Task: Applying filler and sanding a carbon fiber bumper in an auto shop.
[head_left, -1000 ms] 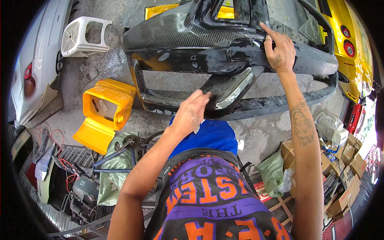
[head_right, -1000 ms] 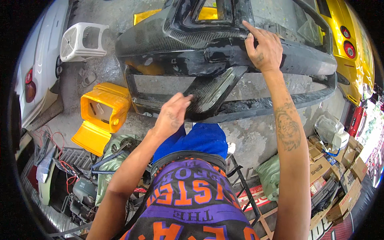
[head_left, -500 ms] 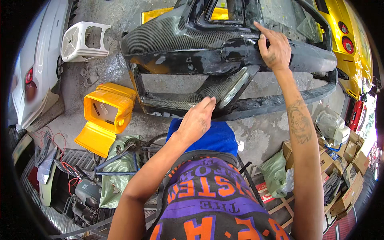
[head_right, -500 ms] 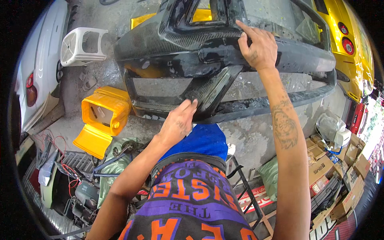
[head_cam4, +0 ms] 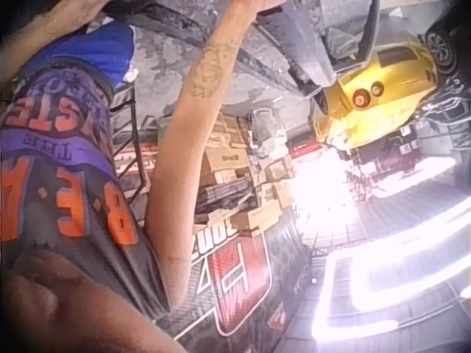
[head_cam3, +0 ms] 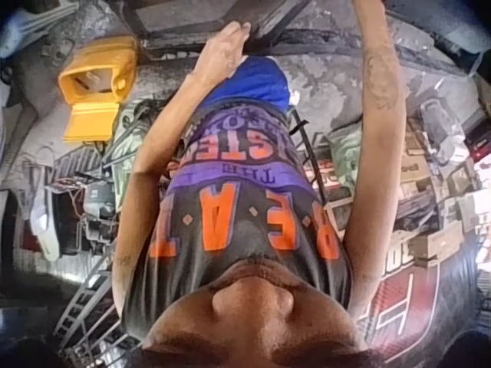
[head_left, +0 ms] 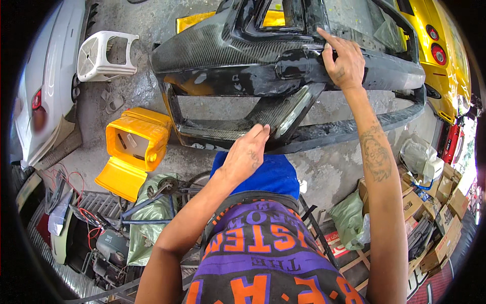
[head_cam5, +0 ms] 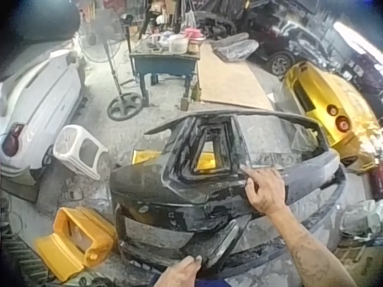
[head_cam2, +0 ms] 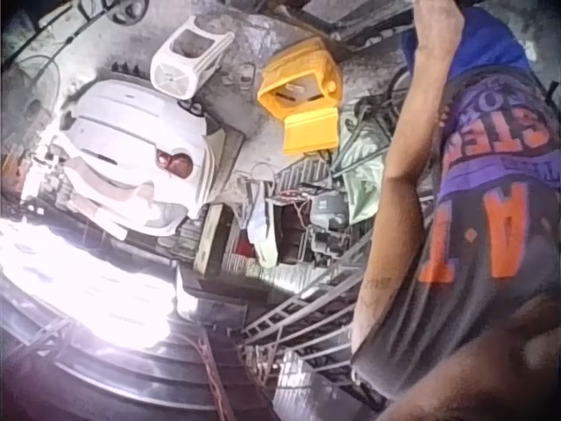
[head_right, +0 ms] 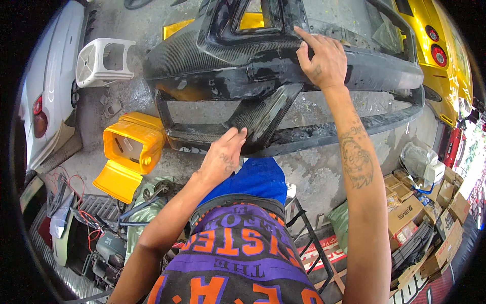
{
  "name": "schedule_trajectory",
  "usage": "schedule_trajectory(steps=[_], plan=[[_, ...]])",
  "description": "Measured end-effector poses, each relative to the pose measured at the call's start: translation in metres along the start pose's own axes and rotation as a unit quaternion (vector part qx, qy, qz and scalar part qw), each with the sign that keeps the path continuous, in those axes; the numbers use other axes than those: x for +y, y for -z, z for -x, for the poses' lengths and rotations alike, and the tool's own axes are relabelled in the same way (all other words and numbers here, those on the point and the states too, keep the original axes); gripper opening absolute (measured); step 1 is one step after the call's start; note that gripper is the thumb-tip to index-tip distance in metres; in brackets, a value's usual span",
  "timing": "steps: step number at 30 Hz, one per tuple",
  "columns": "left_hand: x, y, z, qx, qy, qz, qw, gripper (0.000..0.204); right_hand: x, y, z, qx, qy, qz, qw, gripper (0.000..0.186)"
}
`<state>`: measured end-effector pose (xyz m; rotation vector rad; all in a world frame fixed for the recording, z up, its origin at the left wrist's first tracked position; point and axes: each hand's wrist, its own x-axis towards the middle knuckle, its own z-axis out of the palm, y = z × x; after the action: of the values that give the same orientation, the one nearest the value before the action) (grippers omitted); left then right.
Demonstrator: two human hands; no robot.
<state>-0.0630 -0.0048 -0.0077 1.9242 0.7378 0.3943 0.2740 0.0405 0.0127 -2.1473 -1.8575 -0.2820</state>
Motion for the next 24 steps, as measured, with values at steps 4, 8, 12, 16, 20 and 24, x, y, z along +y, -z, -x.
schedule_trajectory(steps=[4,8,12,16,20,24], plan=[[-0.021,0.016,-0.017,0.050,0.010,0.002,0.999,0.023,-0.002,-0.001,-0.006,-0.009,-0.013,-0.022,1.000,0.040],[0.005,0.012,0.001,0.048,0.023,0.012,0.999,0.024,0.006,0.003,-0.002,0.003,-0.007,0.011,1.000,0.039],[0.000,-0.011,-0.013,0.050,0.005,-0.006,0.999,0.028,0.002,0.004,-0.008,-0.005,-0.005,-0.011,1.000,0.039],[-0.002,0.000,-0.013,0.002,-0.015,-0.003,1.000,0.030,0.004,-0.001,-0.007,0.021,0.006,0.001,1.000,0.038],[-0.011,0.014,-0.002,-0.025,-0.037,0.021,0.999,0.036,0.000,0.000,-0.003,0.012,-0.001,-0.012,1.000,0.038],[-0.014,0.010,-0.008,-0.037,-0.067,0.020,0.997,0.036,0.005,0.003,-0.008,-0.014,-0.019,-0.007,1.000,0.039]])
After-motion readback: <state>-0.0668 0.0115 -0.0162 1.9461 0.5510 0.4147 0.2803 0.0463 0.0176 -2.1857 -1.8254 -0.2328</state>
